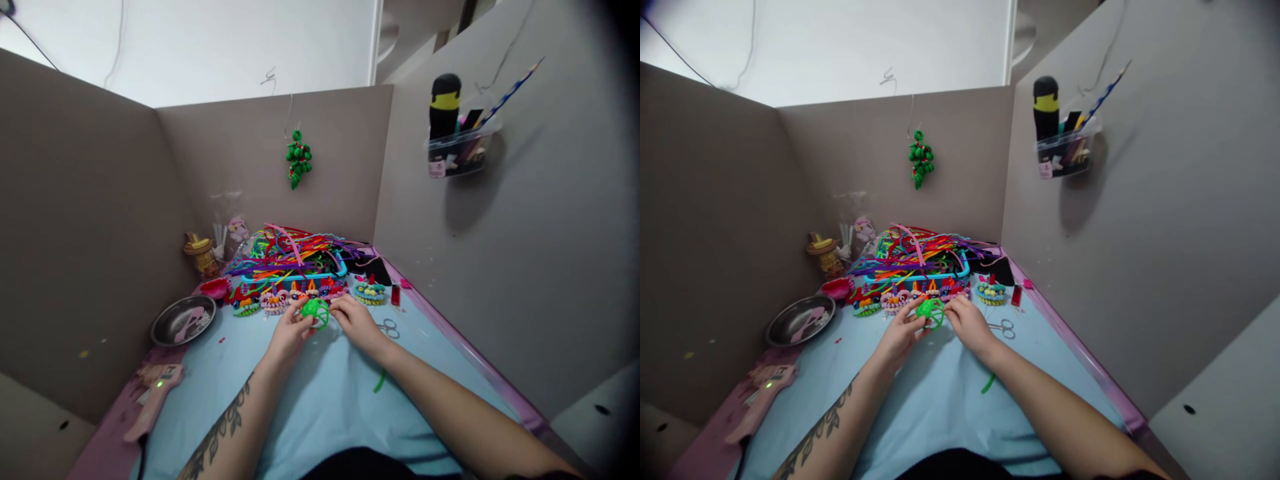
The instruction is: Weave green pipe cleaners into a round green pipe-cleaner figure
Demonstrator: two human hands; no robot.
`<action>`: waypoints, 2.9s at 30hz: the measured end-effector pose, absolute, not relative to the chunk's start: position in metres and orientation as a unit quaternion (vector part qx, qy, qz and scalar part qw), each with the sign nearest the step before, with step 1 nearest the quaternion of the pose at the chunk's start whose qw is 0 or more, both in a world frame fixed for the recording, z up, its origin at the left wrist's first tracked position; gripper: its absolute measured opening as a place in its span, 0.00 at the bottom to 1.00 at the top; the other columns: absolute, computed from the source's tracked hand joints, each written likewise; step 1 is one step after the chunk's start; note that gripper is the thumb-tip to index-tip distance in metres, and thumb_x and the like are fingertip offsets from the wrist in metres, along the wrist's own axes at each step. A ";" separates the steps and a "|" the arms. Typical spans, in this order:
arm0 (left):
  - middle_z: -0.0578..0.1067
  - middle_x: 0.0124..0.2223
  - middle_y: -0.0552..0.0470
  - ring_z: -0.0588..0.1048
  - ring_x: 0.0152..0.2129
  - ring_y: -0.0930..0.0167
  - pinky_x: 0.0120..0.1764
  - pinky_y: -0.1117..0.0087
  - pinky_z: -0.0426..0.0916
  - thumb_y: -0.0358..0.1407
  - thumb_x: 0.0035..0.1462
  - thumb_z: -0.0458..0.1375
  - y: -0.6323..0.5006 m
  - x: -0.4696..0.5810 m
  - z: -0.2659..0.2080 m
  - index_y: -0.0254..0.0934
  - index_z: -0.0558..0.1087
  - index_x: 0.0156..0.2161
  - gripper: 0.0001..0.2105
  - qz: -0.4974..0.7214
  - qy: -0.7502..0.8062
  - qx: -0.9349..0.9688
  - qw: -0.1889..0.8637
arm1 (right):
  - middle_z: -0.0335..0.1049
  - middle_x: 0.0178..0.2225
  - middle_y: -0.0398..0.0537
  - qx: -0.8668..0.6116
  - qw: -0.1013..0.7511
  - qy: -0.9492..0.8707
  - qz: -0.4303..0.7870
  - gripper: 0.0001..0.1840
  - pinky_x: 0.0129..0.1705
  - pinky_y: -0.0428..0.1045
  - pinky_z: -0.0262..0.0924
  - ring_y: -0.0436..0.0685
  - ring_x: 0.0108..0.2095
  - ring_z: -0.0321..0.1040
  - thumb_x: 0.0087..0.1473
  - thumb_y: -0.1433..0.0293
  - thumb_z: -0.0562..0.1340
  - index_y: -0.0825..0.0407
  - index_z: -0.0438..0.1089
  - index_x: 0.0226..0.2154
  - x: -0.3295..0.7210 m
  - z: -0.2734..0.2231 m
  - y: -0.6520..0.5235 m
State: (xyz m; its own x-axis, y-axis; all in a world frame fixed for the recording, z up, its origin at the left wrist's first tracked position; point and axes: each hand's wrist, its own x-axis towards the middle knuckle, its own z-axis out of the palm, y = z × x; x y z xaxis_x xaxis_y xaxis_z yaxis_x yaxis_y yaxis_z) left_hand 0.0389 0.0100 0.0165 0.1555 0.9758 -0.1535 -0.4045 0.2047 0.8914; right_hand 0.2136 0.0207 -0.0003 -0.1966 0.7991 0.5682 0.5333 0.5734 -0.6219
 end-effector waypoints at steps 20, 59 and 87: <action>0.75 0.30 0.51 0.74 0.28 0.71 0.32 0.71 0.66 0.31 0.34 0.69 0.010 0.038 0.014 0.35 0.67 0.49 0.31 0.503 0.369 0.379 0.683 | 0.66 0.28 0.45 -0.472 0.467 -0.725 0.184 0.09 0.37 0.48 0.56 0.53 0.33 0.62 0.52 0.72 0.54 0.52 0.67 0.24 0.210 -0.004 0.023; 0.77 0.30 0.49 0.75 0.28 0.69 0.33 0.70 0.67 0.30 0.36 0.67 0.009 0.041 0.016 0.33 0.67 0.48 0.29 0.490 0.365 0.381 0.694 | 0.63 0.29 0.45 -0.467 0.503 -0.692 0.224 0.06 0.37 0.49 0.58 0.54 0.34 0.63 0.48 0.72 0.59 0.51 0.71 0.25 0.200 -0.003 0.014; 0.72 0.25 0.53 0.70 0.23 0.73 0.28 0.74 0.64 0.37 0.42 0.64 0.016 0.042 0.002 0.33 0.67 0.49 0.26 0.553 0.388 0.556 0.484 | 0.67 0.34 0.47 -0.469 0.471 -0.718 0.208 0.12 0.31 0.46 0.59 0.52 0.33 0.64 0.49 0.61 0.61 0.51 0.68 0.34 0.193 0.008 0.002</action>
